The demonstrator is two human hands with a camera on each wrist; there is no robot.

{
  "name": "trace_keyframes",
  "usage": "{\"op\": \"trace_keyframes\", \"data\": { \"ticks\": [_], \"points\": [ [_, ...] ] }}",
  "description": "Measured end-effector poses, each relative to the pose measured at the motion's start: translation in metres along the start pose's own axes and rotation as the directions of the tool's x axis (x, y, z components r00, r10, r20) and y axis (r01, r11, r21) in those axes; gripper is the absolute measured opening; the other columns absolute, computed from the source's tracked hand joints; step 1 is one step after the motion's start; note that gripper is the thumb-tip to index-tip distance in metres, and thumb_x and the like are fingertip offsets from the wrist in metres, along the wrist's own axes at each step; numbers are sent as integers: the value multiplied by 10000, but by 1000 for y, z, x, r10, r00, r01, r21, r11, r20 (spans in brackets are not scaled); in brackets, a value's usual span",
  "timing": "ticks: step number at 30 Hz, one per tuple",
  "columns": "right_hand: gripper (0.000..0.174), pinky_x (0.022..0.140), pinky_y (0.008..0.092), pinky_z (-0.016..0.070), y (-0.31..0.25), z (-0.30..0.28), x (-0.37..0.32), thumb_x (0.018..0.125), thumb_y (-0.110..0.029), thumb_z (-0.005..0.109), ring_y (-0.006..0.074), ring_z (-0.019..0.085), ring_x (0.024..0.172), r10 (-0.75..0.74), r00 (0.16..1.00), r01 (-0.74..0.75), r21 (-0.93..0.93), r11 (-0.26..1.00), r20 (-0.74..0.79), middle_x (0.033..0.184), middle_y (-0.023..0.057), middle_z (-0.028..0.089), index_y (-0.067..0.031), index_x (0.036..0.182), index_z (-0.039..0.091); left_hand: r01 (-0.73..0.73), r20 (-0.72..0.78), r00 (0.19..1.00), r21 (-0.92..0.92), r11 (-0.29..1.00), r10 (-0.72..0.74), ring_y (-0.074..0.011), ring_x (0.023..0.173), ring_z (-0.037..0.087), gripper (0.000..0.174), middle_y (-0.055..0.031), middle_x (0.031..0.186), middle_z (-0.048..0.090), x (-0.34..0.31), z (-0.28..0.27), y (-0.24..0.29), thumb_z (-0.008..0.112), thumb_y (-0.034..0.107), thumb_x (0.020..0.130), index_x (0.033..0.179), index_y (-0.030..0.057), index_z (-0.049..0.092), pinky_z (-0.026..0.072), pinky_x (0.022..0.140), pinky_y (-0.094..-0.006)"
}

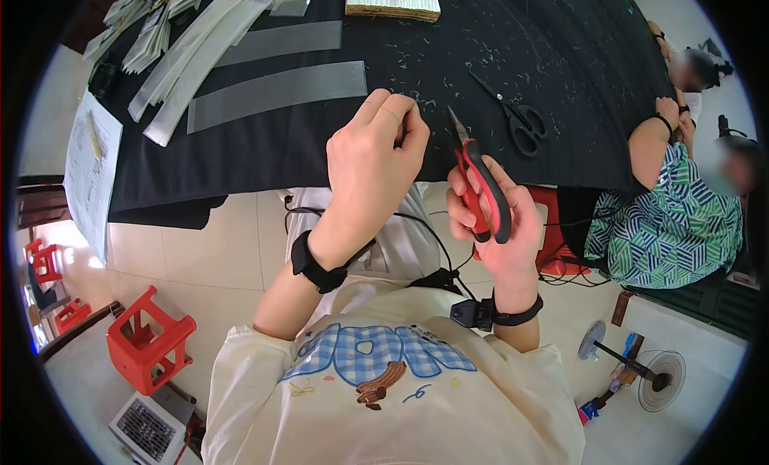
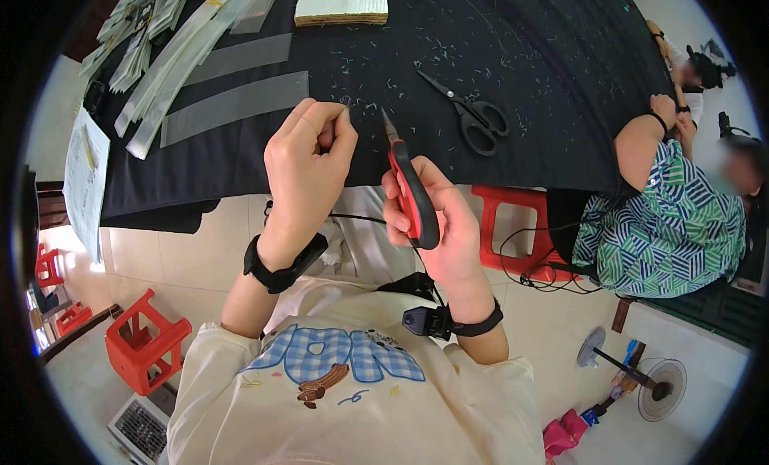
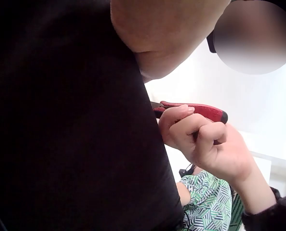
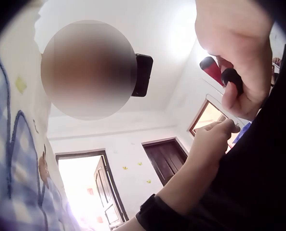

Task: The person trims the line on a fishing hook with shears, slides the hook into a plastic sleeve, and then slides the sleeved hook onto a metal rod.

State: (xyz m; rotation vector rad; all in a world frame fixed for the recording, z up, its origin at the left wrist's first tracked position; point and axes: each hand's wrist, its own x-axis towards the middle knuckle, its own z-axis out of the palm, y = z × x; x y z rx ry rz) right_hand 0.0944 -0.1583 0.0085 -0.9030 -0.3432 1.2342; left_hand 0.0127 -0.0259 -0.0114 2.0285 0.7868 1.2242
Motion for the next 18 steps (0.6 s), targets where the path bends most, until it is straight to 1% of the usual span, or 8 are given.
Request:
{"op": "trace_keyframes", "data": {
  "ticks": [3,5,6,7,9,10,12,18],
  "points": [
    [188,451,229,278,4,2,1,800,-184,332,88,411,568,-24,999,25,-10,1000,23,859,73,476,-42,866,436,-17,-2,1000,-5,1000,17,-104,462,378,54,-41,576,433,0,0,0,601,-44,714,737,-2,576,316,420,-239],
    [197,454,227,280,6,1,1,795,-183,330,83,406,568,-30,996,32,-23,999,81,854,72,473,-36,874,436,-20,4,1000,-4,1000,20,-103,460,378,54,-40,576,434,0,0,-1,603,-43,714,737,-1,577,315,419,-238],
    [209,454,224,282,7,2,1,791,-183,327,79,402,572,-23,997,27,-54,998,70,847,70,472,-30,885,433,-24,9,1000,-3,1000,24,-102,459,377,55,-39,576,435,-1,0,-1,606,-41,713,736,0,577,314,418,-237],
    [209,454,224,282,7,2,1,791,-183,327,79,402,572,-23,997,27,-54,998,69,847,70,472,-30,885,433,-24,10,1000,-3,1000,24,-102,459,377,55,-39,576,435,-1,1,-1,606,-41,713,736,0,577,314,418,-237],
    [214,455,223,285,9,2,2,793,-182,323,77,399,576,-27,992,30,-19,999,122,859,74,479,-27,895,430,-38,15,999,-12,999,38,-101,459,384,58,-38,576,437,-1,0,-2,604,-44,710,735,3,579,319,418,-234],
    [214,455,223,285,10,2,3,793,-182,323,77,399,576,-27,992,29,-18,999,122,859,74,479,-27,895,430,-38,15,999,-12,999,38,-101,459,384,58,-38,576,437,-1,0,-2,604,-44,710,735,3,579,319,418,-234],
    [221,452,223,284,11,3,3,797,-183,320,80,399,583,-50,994,58,-81,995,95,874,80,488,-24,905,429,-44,15,999,-15,999,44,-99,461,393,65,-37,579,440,-1,0,-2,599,-50,704,736,4,581,326,419,-231],
    [251,466,230,296,13,3,7,808,-206,298,90,399,595,-48,994,54,-61,997,100,888,93,493,-24,919,431,-47,25,999,-20,999,47,-100,464,403,77,-40,583,447,0,0,-2,595,-58,696,741,3,584,334,417,-231]
  ]
}}
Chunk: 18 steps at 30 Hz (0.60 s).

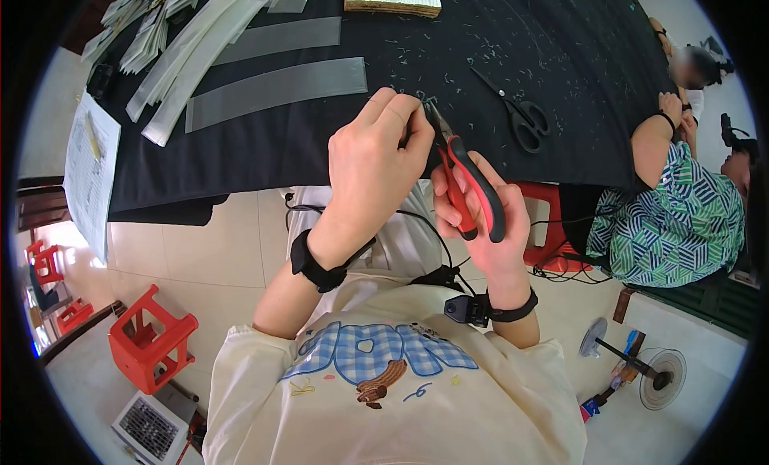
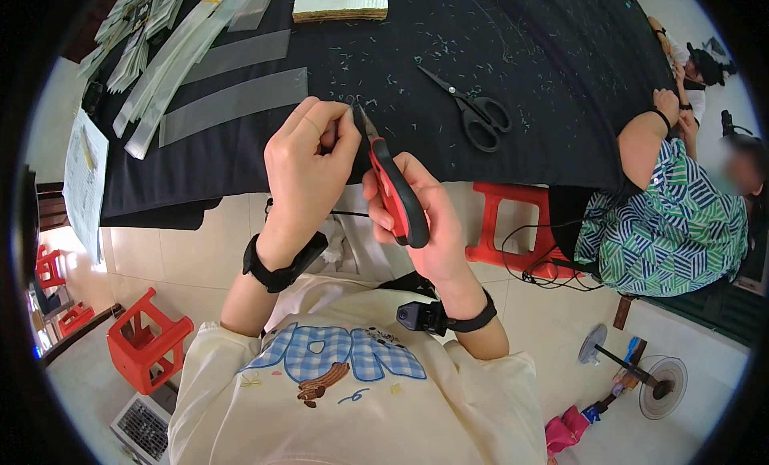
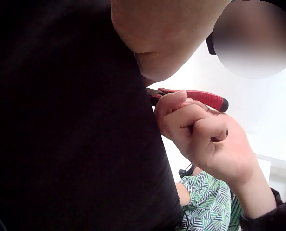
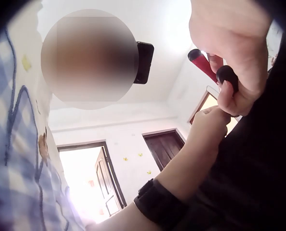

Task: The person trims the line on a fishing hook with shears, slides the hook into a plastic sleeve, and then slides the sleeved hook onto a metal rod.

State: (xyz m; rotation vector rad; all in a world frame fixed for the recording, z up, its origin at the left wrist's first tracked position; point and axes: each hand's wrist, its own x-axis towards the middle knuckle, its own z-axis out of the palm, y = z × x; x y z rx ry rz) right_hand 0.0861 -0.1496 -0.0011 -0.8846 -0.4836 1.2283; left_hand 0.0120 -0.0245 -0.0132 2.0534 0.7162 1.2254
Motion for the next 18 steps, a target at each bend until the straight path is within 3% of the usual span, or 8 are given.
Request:
{"op": "trace_keyframes", "data": {
  "ticks": [7,15,18],
  "points": [
    [250,468,230,299,3,0,2,806,-206,288,92,391,595,-5,1000,5,-8,1000,-5,892,102,494,-28,912,430,-3,-4,1000,-10,1000,3,-108,462,410,72,-43,583,452,0,0,0,593,-57,698,739,1,582,341,415,-237],
    [386,450,197,302,-2,2,3,912,-405,339,63,379,590,33,999,-33,-19,999,-32,880,90,532,-36,899,455,-11,8,1000,11,1000,11,-115,455,413,71,-44,579,449,-1,0,-1,593,-53,698,738,5,583,347,416,-242],
    [367,436,198,304,0,0,4,917,-384,365,60,389,588,17,1000,-17,-16,1000,-16,881,93,536,-30,895,460,-9,14,1000,11,1000,8,-113,453,411,73,-43,577,447,-1,-1,0,594,-54,696,737,6,583,347,414,-242]
  ]
}}
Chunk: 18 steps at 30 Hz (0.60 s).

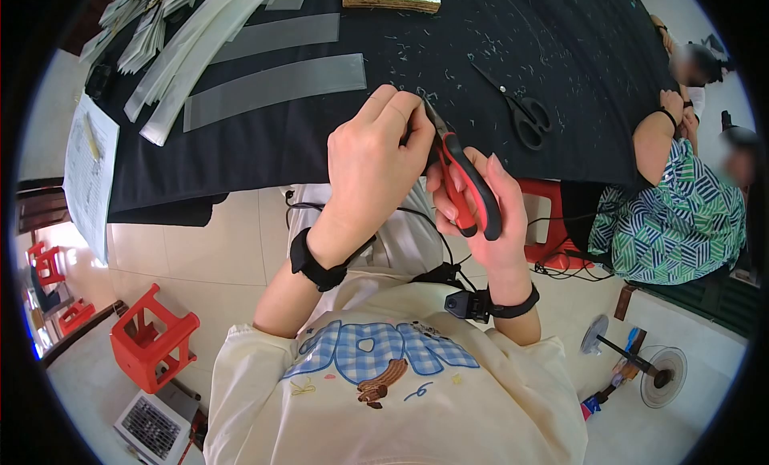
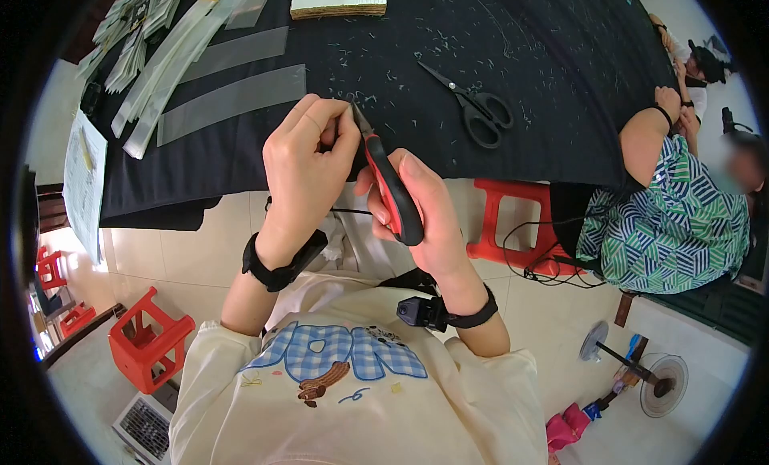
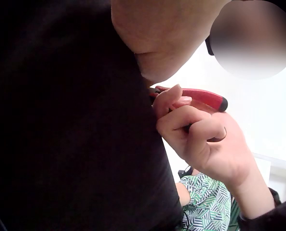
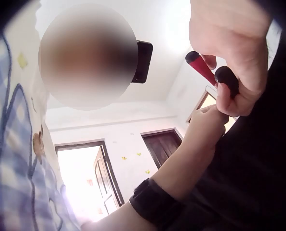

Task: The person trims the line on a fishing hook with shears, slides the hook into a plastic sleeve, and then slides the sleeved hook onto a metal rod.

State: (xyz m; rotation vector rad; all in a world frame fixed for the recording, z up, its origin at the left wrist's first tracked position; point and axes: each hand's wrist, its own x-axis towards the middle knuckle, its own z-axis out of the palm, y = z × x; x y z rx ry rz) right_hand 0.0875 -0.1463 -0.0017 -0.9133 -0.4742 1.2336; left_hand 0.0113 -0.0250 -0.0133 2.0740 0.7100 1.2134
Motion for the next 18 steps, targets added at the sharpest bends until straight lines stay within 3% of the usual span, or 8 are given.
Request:
{"op": "trace_keyframes", "data": {
  "ticks": [4,6,10,13,15,18],
  "points": [
    [307,427,199,310,-2,4,0,908,-327,406,62,407,586,-7,1000,6,-28,1000,-28,884,106,544,-26,873,453,1,4,1000,-1,1000,-1,-114,452,410,77,-42,577,446,0,0,-1,596,-53,694,737,9,582,346,412,-241],
    [257,430,202,343,-2,5,0,893,-278,436,68,437,587,-14,999,11,-53,999,-50,888,127,557,-24,848,442,-19,31,999,52,998,18,-182,448,518,56,-41,646,517,0,-2,-2,597,-1,687,707,39,564,411,409,-274],
    [224,437,209,381,-3,5,1,882,-245,448,77,460,577,1,998,-7,-81,997,-69,887,146,568,-26,833,433,-23,31,999,60,998,21,-179,447,517,59,-41,648,517,0,-1,0,599,-2,684,707,38,563,413,408,-269],
    [210,442,212,402,-3,4,1,878,-231,453,80,471,571,4,999,-7,-52,999,-50,886,152,573,-26,834,434,-15,1,1000,2,1000,15,-118,459,413,91,-43,577,445,0,0,-1,599,-55,678,736,13,584,349,414,-241],
    [198,443,209,401,-3,4,1,874,-217,453,79,471,568,3,999,-6,-54,999,-54,886,155,573,-24,834,434,-33,29,999,55,998,31,-174,445,515,63,-39,649,517,-1,-1,-2,600,-4,681,708,37,562,413,408,-267],
    [193,443,209,401,-3,3,1,872,-210,451,78,472,569,4,999,-6,-49,999,-50,886,154,574,-21,833,436,-31,21,999,60,998,29,-172,445,515,63,-38,648,517,0,0,-1,601,-4,681,708,38,562,412,407,-266]
  ]
}}
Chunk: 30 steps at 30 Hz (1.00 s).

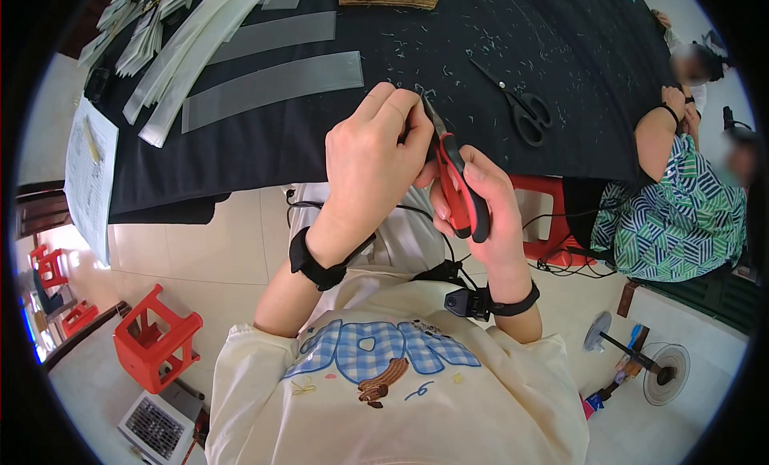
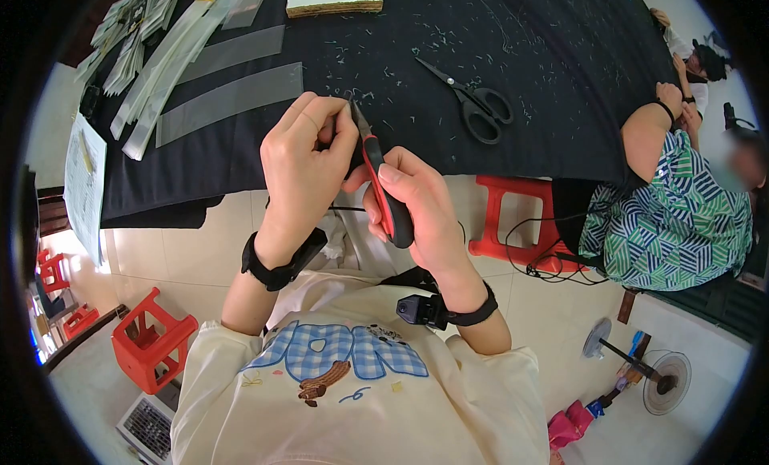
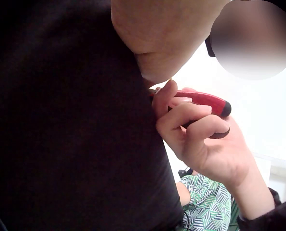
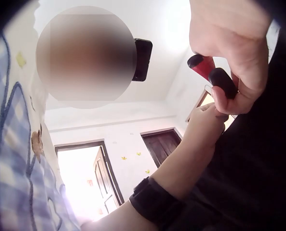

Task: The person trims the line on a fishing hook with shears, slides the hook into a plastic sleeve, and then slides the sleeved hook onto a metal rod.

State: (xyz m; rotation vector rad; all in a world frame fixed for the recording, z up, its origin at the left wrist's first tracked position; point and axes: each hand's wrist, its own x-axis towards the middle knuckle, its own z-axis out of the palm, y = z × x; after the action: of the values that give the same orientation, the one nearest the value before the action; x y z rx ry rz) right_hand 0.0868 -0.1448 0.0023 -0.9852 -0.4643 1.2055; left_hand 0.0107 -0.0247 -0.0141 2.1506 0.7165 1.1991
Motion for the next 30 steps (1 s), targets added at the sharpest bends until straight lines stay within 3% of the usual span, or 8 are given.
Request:
{"op": "trace_keyframes", "data": {
  "ticks": [30],
  "points": [
    [169,391,202,361,-3,7,-1,838,-159,479,56,427,501,-6,998,7,15,1000,-59,824,137,566,-19,752,441,29,6,1000,-84,996,-28,-180,472,518,82,-61,660,526,0,-3,2,589,-44,662,700,15,546,413,435,-273]
  ]
}}
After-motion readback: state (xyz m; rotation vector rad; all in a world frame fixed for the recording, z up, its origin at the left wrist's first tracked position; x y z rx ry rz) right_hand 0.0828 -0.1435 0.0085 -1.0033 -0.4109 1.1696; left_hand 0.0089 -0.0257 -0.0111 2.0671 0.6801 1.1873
